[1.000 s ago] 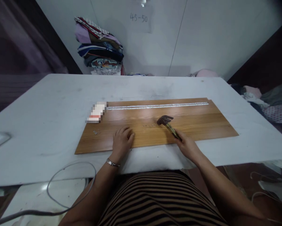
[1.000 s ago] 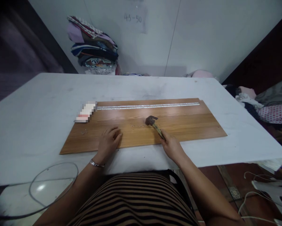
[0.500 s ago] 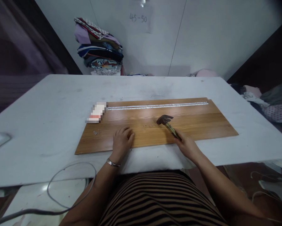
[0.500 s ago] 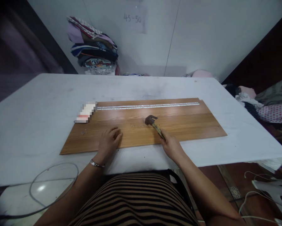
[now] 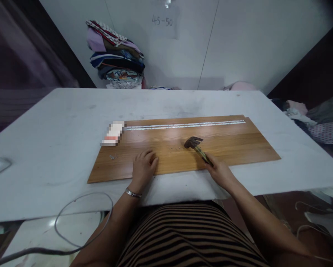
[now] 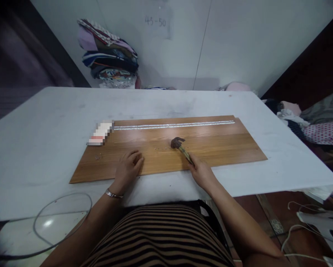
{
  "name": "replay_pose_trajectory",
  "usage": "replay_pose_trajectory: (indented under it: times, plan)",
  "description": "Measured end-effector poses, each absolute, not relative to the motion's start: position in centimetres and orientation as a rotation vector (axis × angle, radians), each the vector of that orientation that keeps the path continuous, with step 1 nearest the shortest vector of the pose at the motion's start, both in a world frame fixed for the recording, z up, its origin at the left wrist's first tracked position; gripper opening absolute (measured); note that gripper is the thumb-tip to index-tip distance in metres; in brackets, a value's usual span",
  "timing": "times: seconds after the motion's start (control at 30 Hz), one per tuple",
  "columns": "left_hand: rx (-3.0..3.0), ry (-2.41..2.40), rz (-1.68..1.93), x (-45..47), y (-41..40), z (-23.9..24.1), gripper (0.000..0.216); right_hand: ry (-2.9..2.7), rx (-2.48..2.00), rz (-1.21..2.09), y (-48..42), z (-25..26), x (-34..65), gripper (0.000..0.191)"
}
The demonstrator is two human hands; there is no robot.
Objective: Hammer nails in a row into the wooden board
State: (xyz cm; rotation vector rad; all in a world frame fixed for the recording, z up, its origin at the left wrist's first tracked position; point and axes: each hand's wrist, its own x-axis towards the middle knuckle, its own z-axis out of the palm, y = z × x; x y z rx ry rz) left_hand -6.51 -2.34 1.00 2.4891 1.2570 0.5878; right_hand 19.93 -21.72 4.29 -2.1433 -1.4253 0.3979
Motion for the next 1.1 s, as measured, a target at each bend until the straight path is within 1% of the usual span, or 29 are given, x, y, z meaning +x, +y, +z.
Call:
replay_pose_trajectory:
  times: [0.2,0.43,0.63,0.83,1.1]
  plan:
    - [2.495,1.263,0.578,-6.49,-2.42,1.18,0.026,-1.41,-2.137,0.389,-21.77,4.6,19.92,0.047]
    - [2.495,1.251,0.599,-6.49,-2.33,0.95,0.026,-1.408,-2.165,0.486,-21.57,4.74,20.03,0.048]
    - [2.505,1.242,0.609,-6.53,-2.35,0.96,0.026,-1.415,-2.116,0.415,-21.51,4.85,20.05,0.047]
    - [2.508,1.246,0.61,-6.51,-2.28,0.9,0.026,-1.433,-2.164,0.422,-21.37,4.42,20.07,0.046]
    - [2.506,1.236,0.607,-6.55,-2.29,0.8,0.026,-1.413,-2.073,0.422,-21.57,5.02,19.93,0.047]
